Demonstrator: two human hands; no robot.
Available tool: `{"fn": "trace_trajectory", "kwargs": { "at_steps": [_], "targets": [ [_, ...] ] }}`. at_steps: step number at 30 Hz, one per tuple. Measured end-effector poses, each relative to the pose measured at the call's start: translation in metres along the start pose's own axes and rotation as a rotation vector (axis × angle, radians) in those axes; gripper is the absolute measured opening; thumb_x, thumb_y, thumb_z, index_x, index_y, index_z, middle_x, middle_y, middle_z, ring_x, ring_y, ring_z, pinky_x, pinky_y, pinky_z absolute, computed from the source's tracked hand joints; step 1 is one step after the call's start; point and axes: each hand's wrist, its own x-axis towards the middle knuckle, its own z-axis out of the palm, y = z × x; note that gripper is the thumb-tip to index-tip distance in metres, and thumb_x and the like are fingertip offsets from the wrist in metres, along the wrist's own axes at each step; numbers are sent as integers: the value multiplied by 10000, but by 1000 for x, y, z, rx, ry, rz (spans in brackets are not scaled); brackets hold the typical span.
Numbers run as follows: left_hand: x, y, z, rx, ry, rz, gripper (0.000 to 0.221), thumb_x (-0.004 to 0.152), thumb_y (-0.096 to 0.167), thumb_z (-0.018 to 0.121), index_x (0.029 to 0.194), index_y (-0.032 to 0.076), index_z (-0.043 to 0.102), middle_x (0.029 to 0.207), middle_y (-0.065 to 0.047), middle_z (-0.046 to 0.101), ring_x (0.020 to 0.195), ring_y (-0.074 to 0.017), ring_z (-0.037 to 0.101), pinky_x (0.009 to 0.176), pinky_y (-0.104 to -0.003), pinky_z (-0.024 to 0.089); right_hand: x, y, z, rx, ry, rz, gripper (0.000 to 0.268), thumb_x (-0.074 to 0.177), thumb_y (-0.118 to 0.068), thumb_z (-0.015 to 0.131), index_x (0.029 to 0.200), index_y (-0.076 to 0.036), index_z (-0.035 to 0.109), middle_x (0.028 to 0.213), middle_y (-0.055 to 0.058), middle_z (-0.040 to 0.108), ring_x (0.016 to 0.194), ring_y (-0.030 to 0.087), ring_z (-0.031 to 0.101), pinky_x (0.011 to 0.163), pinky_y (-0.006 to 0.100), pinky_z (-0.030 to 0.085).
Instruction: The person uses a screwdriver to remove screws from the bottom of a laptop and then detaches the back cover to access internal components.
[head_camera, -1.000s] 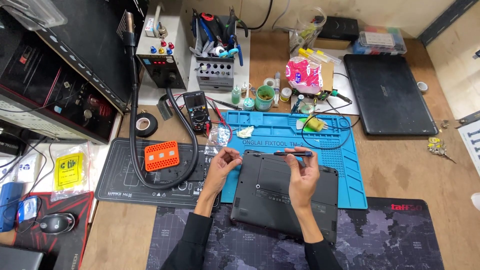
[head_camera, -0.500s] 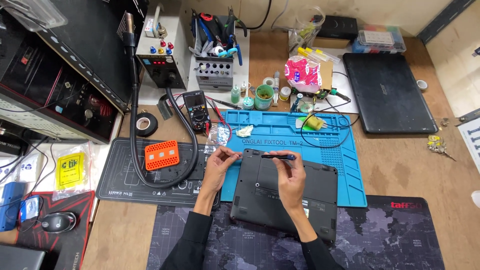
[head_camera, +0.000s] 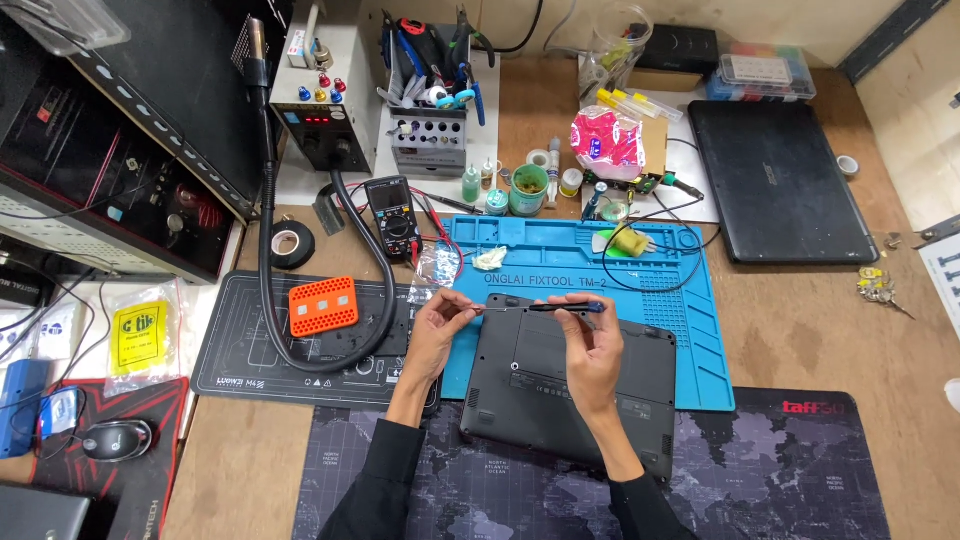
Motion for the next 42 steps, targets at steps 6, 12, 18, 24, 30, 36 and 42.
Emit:
{"fn": "trace_trajectory", "kwargs": {
  "at_steps": [6, 12, 18, 24, 30, 36, 42],
  "targets": [
    [1, -8, -4, 52, -30, -7, 105, 866, -64, 761, 944, -26, 702, 862, -159, 719, 975, -282, 740, 891, -421, 620, 4, 6, -4, 5, 2, -9, 120, 1020, 0, 554, 1134, -36, 556, 1047, 152, 756, 999, 274, 762, 929, 391, 630],
    [-2, 0, 2, 153, -59, -15, 111, 850, -70, 776, 935, -30, 716, 870, -183, 745, 956, -281, 748, 869, -400, 610, 3, 25, -15, 3, 70, 57, 169, 965, -34, 687, 1093, -41, 577, 1001, 130, 767, 948, 209, 763, 889, 337, 634],
    [-18, 50, 44, 255, -118, 10, 193, 843, -32, 797, 1018, 36, 752, 956, -151, 788, 1051, -262, 733, 961, -416, 570, 19, -20, -14, 35, 57, -37, 322, 1006, -35, 619, 1307, -89, 519, 1064, 128, 745, 989, 248, 755, 904, 350, 632],
    [-18, 43, 59, 725, -203, 105, 453, 918, 192, 768, 1331, 90, 612, 1457, -250, 532, 1419, -528, 357, 1144, -681, 320, 35, 4, -23, -89, -3, -234, 404, 1047, 16, 503, 1365, -119, 294, 1152, 182, 696, 951, 276, 757, 875, 402, 656],
    [-16, 18, 54, 892, -277, 115, 492, 927, 254, 762, 1356, 89, 586, 1465, -262, 509, 1422, -508, 367, 1195, -630, 249, 42, 11, -18, -175, -104, -296, 362, 1040, 23, 501, 1340, -85, 330, 1158, 180, 707, 960, 293, 760, 848, 415, 655],
    [-13, 11, 49, 939, -302, 101, 497, 946, 300, 739, 1383, 133, 571, 1508, -211, 483, 1450, -446, 360, 1236, -569, 203, 44, 11, -11, -203, -186, -299, 367, 1023, 59, 502, 1324, -87, 352, 1168, 159, 716, 986, 300, 759, 844, 428, 650],
    [-15, 9, 47, 938, -306, 116, 492, 955, 283, 732, 1396, 142, 564, 1515, -211, 470, 1452, -456, 340, 1230, -580, 200, 43, 15, -11, -215, -228, -278, 361, 1024, 55, 497, 1323, -93, 358, 1187, 149, 717, 1010, 291, 754, 865, 434, 645]
  ]
}}
